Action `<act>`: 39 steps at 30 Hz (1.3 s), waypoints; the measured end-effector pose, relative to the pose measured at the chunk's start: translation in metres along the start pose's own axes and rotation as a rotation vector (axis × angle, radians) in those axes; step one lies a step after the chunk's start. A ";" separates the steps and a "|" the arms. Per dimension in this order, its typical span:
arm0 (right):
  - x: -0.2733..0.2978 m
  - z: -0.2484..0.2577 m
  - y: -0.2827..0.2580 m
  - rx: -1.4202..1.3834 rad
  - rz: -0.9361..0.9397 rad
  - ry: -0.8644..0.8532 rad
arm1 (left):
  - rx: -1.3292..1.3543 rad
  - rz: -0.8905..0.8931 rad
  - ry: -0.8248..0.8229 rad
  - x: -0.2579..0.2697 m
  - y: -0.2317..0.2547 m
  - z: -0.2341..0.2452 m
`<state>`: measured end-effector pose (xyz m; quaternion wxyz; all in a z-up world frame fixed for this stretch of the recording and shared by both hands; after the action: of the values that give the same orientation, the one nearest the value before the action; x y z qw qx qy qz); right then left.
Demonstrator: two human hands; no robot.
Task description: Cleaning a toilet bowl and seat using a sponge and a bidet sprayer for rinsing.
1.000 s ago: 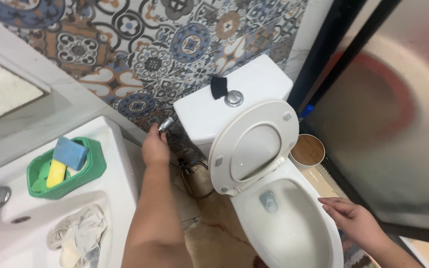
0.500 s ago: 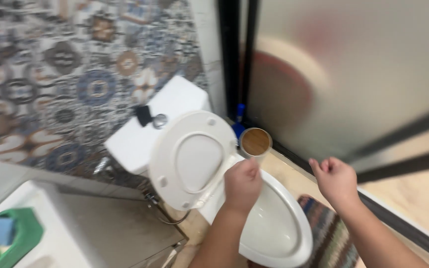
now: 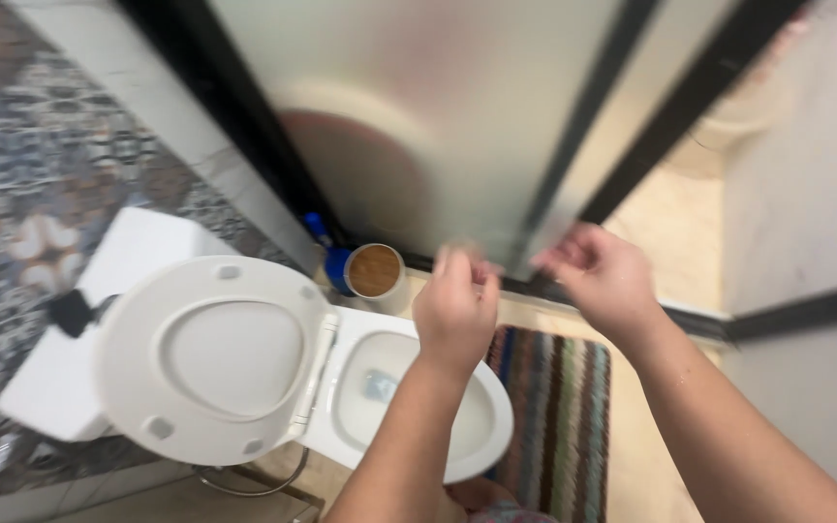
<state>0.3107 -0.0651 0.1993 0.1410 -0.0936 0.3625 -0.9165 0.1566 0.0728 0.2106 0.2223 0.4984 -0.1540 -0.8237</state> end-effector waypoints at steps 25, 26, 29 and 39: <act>0.198 -0.156 0.492 -0.609 -1.047 0.192 | 0.314 0.780 -1.476 0.595 -0.040 -0.116; 0.234 -0.194 0.552 -0.650 -1.230 0.217 | 0.123 1.076 -1.563 0.677 -0.067 -0.116; 0.336 -0.303 0.703 -0.730 -1.327 0.233 | -0.210 1.136 -1.756 0.775 -0.134 -0.140; 0.424 -0.518 1.031 0.402 -1.615 -0.575 | -0.666 1.035 -1.418 1.034 -0.310 -0.214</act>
<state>-0.0346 -0.5916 -0.8563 -0.4505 -0.5220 -0.0320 -0.7236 -0.1366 -0.2066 -0.8122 0.5465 -0.3396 -0.2126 -0.7354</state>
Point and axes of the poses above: each hand's wrist, its own x-axis away from the middle knuckle, its own z-axis out of the back of the hand, y = z × x, the point moved 3 cm from there along -x, towards the middle knuckle, and after that the axes turned 2 degrees about -x, right-handed, at the moved point
